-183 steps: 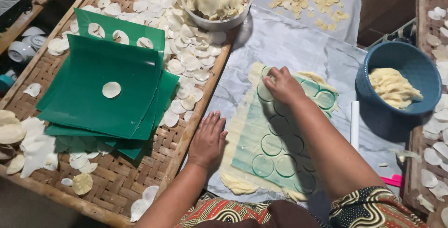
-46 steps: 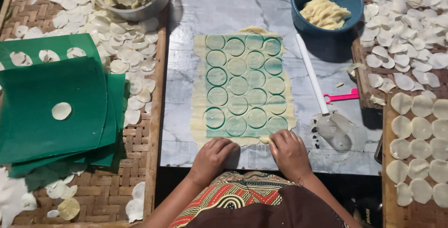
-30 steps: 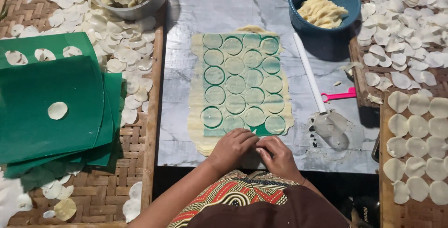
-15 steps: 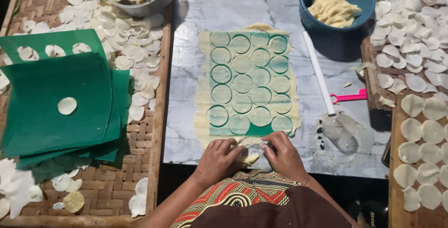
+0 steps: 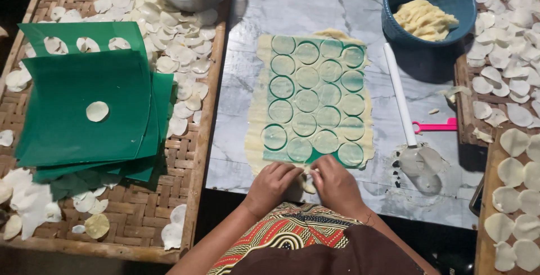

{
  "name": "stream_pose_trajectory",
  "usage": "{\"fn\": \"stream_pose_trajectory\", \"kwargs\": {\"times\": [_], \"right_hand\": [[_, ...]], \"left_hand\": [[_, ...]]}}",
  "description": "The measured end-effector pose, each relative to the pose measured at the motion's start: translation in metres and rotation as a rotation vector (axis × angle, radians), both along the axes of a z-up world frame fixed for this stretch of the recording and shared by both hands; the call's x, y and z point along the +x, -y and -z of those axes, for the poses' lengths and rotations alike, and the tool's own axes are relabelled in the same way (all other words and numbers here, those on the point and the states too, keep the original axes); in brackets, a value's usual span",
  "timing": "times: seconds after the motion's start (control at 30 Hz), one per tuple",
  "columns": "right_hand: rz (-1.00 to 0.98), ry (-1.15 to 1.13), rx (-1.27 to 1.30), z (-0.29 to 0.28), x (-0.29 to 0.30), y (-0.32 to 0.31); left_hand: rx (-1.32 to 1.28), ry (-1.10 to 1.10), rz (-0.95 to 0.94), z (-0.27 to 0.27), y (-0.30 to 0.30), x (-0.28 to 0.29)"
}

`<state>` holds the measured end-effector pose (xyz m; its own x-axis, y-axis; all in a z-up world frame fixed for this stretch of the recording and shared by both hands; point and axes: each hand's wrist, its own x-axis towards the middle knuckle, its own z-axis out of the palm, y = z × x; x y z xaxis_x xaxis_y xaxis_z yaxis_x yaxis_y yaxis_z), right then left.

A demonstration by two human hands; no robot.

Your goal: Rolling out dough and cutting it into small circles using a circular cutter

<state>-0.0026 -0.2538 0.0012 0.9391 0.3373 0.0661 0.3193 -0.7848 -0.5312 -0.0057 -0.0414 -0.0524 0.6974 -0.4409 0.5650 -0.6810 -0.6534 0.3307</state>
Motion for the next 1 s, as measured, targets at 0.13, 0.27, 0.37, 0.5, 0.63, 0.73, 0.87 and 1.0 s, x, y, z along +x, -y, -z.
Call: {"fn": "stream_pose_trajectory", "kwargs": {"times": [0.13,0.27,0.37,0.5,0.63,0.73,0.87,1.0], "right_hand": [[0.008,-0.076,-0.255,0.022,-0.001,0.017],[-0.005,-0.023,-0.073,0.026,0.006,0.005],[-0.046,-0.130,0.239,0.021,0.006,-0.007],[-0.120,-0.200,0.498,0.003,0.003,-0.010],[-0.008,-0.162,0.445,0.013,-0.001,0.020],[0.144,0.061,0.104,0.023,-0.005,0.038],[0.056,0.293,-0.183,0.042,0.005,0.038],[-0.021,0.435,-0.240,0.037,0.022,0.019]], "left_hand": [[-0.134,-0.108,-0.019,-0.004,0.000,-0.004],[-0.190,-0.124,-0.049,-0.011,0.001,-0.003],[-0.099,-0.069,-0.021,-0.018,0.002,0.000],[-0.065,-0.080,0.006,0.011,0.001,0.000],[-0.058,-0.049,-0.018,-0.004,-0.013,-0.005],[-0.023,-0.057,-0.164,-0.017,-0.026,-0.008],[0.039,-0.125,-0.201,-0.014,-0.024,-0.006],[0.089,-0.052,-0.274,0.010,-0.012,-0.005]]}}
